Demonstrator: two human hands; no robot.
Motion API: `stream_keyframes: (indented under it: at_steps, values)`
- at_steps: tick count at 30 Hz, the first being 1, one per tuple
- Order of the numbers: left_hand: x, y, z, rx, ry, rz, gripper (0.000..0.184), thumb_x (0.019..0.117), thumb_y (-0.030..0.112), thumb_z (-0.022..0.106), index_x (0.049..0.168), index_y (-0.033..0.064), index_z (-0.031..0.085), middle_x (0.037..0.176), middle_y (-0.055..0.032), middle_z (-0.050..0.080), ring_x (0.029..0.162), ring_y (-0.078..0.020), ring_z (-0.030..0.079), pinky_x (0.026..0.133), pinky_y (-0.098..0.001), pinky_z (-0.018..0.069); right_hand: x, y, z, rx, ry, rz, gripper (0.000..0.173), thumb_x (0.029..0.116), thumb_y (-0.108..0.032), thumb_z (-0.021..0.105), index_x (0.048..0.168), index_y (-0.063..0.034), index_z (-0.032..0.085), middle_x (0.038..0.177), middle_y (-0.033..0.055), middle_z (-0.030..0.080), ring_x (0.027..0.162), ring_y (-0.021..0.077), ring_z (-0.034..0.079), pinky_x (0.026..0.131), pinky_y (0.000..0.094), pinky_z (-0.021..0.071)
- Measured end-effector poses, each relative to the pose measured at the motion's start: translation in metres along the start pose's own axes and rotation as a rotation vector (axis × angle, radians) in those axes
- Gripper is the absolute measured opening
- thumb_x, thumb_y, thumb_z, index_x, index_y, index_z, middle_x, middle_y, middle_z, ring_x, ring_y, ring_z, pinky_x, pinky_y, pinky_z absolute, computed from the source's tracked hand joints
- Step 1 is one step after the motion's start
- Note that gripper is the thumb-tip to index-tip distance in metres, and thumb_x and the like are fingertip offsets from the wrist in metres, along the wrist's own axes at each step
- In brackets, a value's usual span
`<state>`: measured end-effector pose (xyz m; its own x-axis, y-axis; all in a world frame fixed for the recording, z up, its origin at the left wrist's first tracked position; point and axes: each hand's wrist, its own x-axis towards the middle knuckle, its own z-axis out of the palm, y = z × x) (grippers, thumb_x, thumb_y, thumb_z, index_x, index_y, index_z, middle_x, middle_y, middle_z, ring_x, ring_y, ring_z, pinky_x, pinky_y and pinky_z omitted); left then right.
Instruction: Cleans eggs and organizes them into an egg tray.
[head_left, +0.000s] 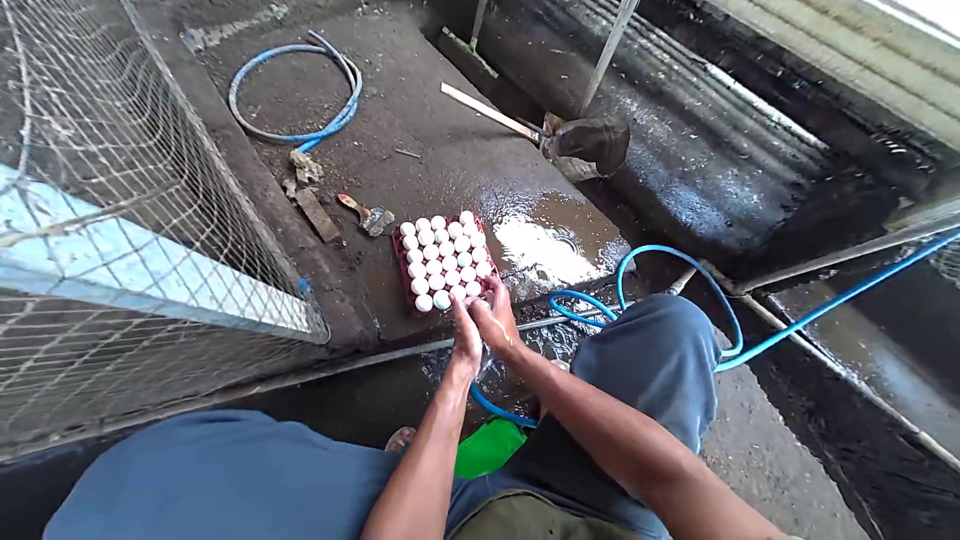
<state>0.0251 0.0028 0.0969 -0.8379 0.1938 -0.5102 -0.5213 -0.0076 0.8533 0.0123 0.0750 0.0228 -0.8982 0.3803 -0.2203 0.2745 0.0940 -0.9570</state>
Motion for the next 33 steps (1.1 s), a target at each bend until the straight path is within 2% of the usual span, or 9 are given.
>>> stream_keyframes:
  at_steps: [2,5,9,14,18,21,23,27,33]
  values:
    - [0.032,-0.033,-0.009,0.000,0.027,0.036,0.076,0.1066,0.054,-0.005,0.159,0.0096,0.028,0.144,-0.0212,0.048,0.085,-0.0187,0.059,0.061,-0.0325,0.0508,0.020,-0.002,0.000,0.065,0.098,0.081,0.069,0.0932,-0.013,0.063,0.154,0.0007,0.032,0.151,0.0305,0.041,0.133,0.0377,0.050,0.108,0.0502,0.0461]
    - [0.040,-0.038,-0.016,-0.054,-0.025,0.135,0.076,0.1076,0.048,-0.003,0.155,0.0005,0.032,0.155,-0.0213,0.040,0.134,-0.0228,0.049,0.109,-0.0391,0.0435,0.004,-0.003,0.002,0.013,0.033,0.052,0.069,0.0930,-0.019,0.063,0.152,0.0021,0.034,0.151,0.0299,0.040,0.136,0.0356,0.047,0.112,0.0457,0.0440]
    - [0.038,-0.040,-0.009,-0.037,0.022,0.058,0.077,0.1071,0.054,-0.003,0.154,0.0062,0.037,0.130,-0.0182,0.056,0.091,-0.0127,0.060,0.067,-0.0284,0.0518,0.019,-0.005,-0.002,0.055,0.099,0.134,0.071,0.0918,-0.014,0.065,0.153,0.0000,0.033,0.152,0.0302,0.039,0.135,0.0377,0.048,0.109,0.0503,0.0450]
    - [0.010,-0.008,-0.001,-0.054,0.033,0.059,0.071,0.1104,0.041,-0.002,0.150,-0.0031,0.038,0.148,-0.0218,0.047,0.132,-0.0236,0.049,0.110,-0.0378,0.0392,-0.010,-0.007,0.003,0.039,0.029,0.035,0.062,0.0960,-0.020,0.060,0.150,0.0035,0.038,0.146,0.0287,0.047,0.133,0.0331,0.051,0.111,0.0440,0.0443]
    - [0.041,-0.042,-0.007,-0.042,0.032,0.074,0.078,0.1068,0.053,-0.003,0.145,0.0057,0.045,0.116,-0.0151,0.063,0.063,-0.0102,0.057,0.047,-0.0245,0.0464,0.022,-0.007,-0.003,0.153,0.120,0.216,0.061,0.0990,-0.016,0.059,0.152,-0.0015,0.033,0.142,0.0277,0.050,0.125,0.0355,0.056,0.102,0.0510,0.0490]
    - [0.040,-0.039,-0.014,-0.100,-0.046,0.093,0.078,0.1076,0.047,-0.005,0.156,-0.0022,0.031,0.157,-0.0229,0.038,0.138,-0.0244,0.046,0.114,-0.0402,0.0374,-0.001,-0.017,0.000,0.115,0.060,0.161,0.057,0.1015,-0.019,0.052,0.152,0.0011,0.034,0.146,0.0274,0.048,0.132,0.0337,0.052,0.108,0.0479,0.0462]
    - [0.041,-0.041,-0.016,-0.081,-0.048,0.088,0.078,0.1084,0.045,-0.004,0.149,-0.0043,0.040,0.145,-0.0223,0.050,0.126,-0.0222,0.054,0.106,-0.0389,0.0437,-0.005,-0.012,0.001,0.107,0.065,0.125,0.058,0.0982,-0.017,0.054,0.151,0.0004,0.037,0.145,0.0267,0.049,0.129,0.0323,0.054,0.105,0.0465,0.0482]
    - [0.045,-0.043,-0.014,-0.162,-0.115,-0.007,0.068,0.1100,0.042,0.001,0.120,0.0020,0.055,0.069,-0.0056,0.058,0.040,-0.0088,0.043,0.034,-0.0227,0.0366,0.030,-0.008,-0.011,0.209,0.032,0.434,0.045,0.1056,-0.022,0.051,0.146,-0.0045,0.043,0.130,0.0235,0.059,0.116,0.0319,0.061,0.096,0.0505,0.0505]
    - [0.053,-0.039,-0.033,-0.111,-0.195,-0.011,0.037,0.1119,0.033,0.033,0.133,0.0080,0.050,0.101,-0.0066,0.064,0.070,-0.0100,0.060,0.059,-0.0259,0.0527,0.006,-0.027,-0.006,0.312,0.075,0.380,0.043,0.1124,-0.029,0.031,0.129,-0.0029,0.061,0.117,0.0175,0.064,0.105,0.0256,0.062,0.089,0.0458,0.0510]
